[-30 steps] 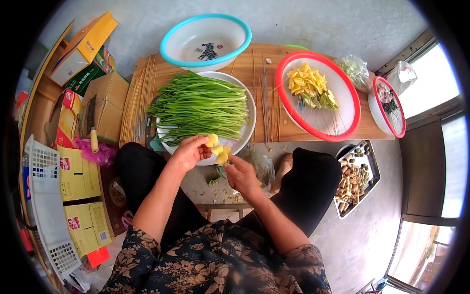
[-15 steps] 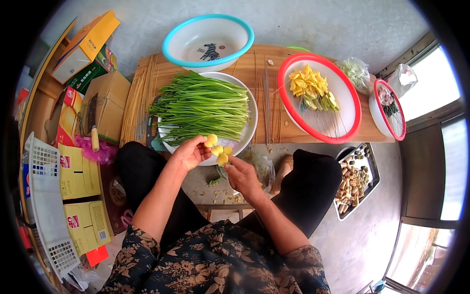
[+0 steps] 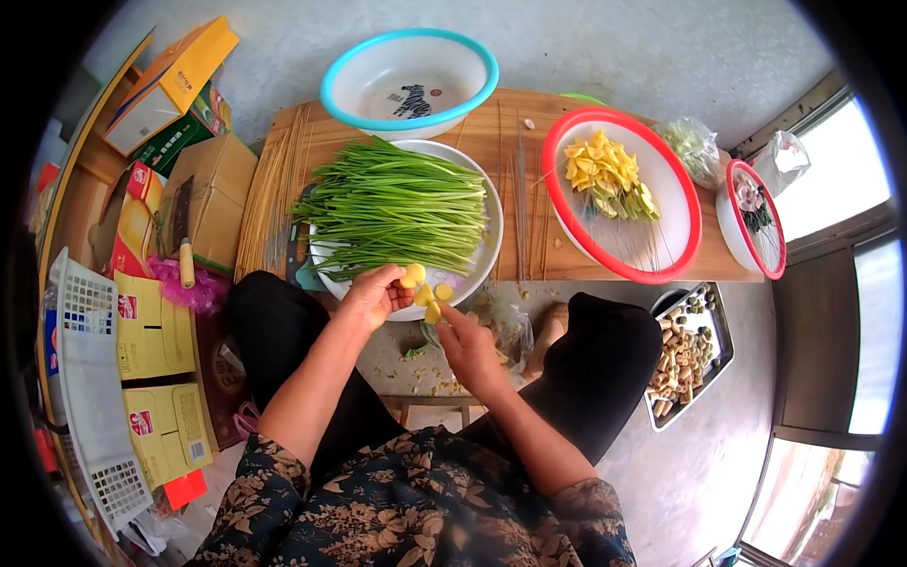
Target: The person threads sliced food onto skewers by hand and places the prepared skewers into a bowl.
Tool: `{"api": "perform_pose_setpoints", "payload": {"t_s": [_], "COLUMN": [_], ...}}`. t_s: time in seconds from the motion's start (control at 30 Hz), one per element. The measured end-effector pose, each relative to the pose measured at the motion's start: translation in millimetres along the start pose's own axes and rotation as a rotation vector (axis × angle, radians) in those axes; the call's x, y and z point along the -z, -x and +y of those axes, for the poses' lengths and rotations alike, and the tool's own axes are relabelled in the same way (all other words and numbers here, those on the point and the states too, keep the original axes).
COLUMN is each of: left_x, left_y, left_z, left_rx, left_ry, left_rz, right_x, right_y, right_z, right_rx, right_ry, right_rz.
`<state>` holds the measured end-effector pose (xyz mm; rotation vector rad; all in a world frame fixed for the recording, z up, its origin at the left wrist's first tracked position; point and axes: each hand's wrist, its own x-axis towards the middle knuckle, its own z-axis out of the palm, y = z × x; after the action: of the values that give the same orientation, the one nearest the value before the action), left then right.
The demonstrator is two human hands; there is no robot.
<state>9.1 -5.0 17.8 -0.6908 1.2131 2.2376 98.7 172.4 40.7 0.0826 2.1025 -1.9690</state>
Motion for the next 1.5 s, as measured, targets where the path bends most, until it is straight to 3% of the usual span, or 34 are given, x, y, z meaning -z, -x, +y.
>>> {"api": "perform_pose_setpoints", "payload": {"t_s": [0.07,0.2,0.27,0.37,0.57,1.07,1.5], "left_x": [-1.3,-0.7,-0.1,-0.8,0.7,-5.3,-2.4], "left_y": [0.9,-1.7,-3.8,-4.3,-4.6,9.8,5.3], "left_z": [-0.5,-1.4,-1.1,1.6,4.0,22.0,16.1], "left_rx": [-0.029,-0.018,-0.004,0.041,0.086,0.242,0.201], "left_ry": [0.000,0.013,0.032,0.056,0.141,0.288,0.111], "left_rz": [0.009,0.013,0.016,0.005,-0.050,-0.246,-0.347], "right_x": [-1.8,0.3,5.0,9.3,9.2,14.4,13.3], "right_y": [1.5,-1.8,-1.9,-2.4,-3.3,1.5,-3.9], "right_z": [-5.1,0.6,-14.8,-20.5,-19.2,-21.5,-25.1], "right_rx": [0.289,0.369,-0.203,-0.242,-0.192,-0.152,-0.237], "right_ry": [0.373,0.388,-0.344,-0.466,-0.339,-0.362,-0.619], "right_rz": [0.114,0.126,-0.084,-0.133,-0.125,-0.150,-0.174]}}
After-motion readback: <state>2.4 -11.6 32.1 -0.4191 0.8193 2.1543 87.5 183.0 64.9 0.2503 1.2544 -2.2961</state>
